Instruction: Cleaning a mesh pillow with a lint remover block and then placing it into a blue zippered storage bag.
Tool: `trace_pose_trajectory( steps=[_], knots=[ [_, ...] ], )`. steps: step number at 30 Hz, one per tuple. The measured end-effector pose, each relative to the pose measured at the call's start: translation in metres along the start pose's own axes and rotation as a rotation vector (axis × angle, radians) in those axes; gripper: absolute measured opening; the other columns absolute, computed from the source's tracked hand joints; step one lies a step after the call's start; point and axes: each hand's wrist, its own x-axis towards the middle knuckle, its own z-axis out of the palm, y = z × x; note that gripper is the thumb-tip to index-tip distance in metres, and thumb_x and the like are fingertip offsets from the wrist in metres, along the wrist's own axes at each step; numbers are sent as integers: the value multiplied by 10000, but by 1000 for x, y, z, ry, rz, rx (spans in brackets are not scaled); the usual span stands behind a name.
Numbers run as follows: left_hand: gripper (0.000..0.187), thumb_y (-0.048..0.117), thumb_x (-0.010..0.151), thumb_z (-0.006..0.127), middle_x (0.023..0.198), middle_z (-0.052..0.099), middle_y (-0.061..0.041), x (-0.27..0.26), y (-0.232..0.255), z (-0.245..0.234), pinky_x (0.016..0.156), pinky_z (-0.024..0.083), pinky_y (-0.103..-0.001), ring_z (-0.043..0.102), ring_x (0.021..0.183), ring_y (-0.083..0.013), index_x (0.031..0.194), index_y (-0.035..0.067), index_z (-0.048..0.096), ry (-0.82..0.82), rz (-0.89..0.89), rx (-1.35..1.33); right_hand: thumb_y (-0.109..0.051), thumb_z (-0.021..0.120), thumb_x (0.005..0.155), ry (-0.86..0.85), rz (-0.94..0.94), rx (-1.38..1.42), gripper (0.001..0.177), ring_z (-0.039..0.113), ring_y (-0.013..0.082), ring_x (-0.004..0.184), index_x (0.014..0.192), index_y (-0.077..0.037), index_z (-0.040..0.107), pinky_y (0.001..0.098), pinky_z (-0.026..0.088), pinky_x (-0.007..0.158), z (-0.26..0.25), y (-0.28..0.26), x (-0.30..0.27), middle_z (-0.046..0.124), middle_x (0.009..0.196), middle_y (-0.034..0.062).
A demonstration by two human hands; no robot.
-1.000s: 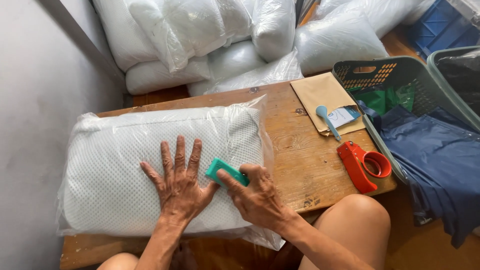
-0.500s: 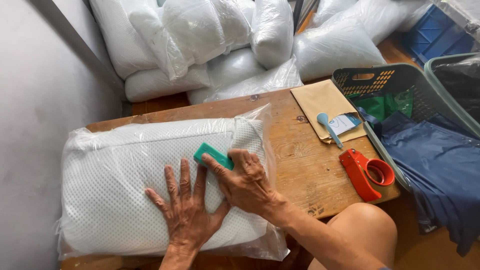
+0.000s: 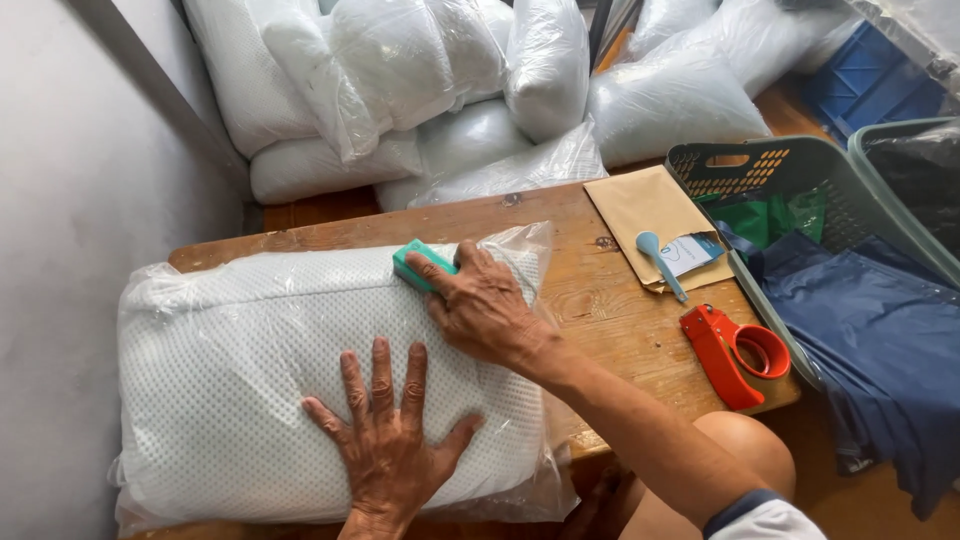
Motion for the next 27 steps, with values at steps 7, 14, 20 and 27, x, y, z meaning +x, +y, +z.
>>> trace_pose_trajectory(
  steps=[7,14,20,27],
  knots=[
    [1073,918,816,447,1718,228,-136,1,-8,5,1150,-53,-787,153,1580,-453,1643,249,303,-52,25,-23,-415,334,1069,-276,802,186,550,451,208,956,1612,-496,299,358,520,867,-1,116,-5,413,1140,80],
    [1034,885,844,442,1707,266,-165,13,-10,5,1131,-56,-801,190,1567,-499,1636,228,336,-59,31,-62,-154,503,998,352,448,1066,641,597,247,1180,1599,-164,281,412,552,1002,41,146,-46,603,1311,145],
    [1023,877,838,455,1706,291,-153,19,-16,7,1129,-60,-795,201,1571,-483,1628,231,377,-81,20,-59,8,531,959,229,41,783,428,594,217,929,1350,-144,447,372,540,810,55,75,-137,597,1122,95],
    [1002,858,834,451,1723,252,-112,30,-19,13,1117,-64,-814,147,1587,-458,1640,279,316,-127,2,-118,-349,164,1105,-575,-279,504,441,481,202,952,1383,-202,474,442,213,876,19,9,-248,477,1142,42]
  ],
)
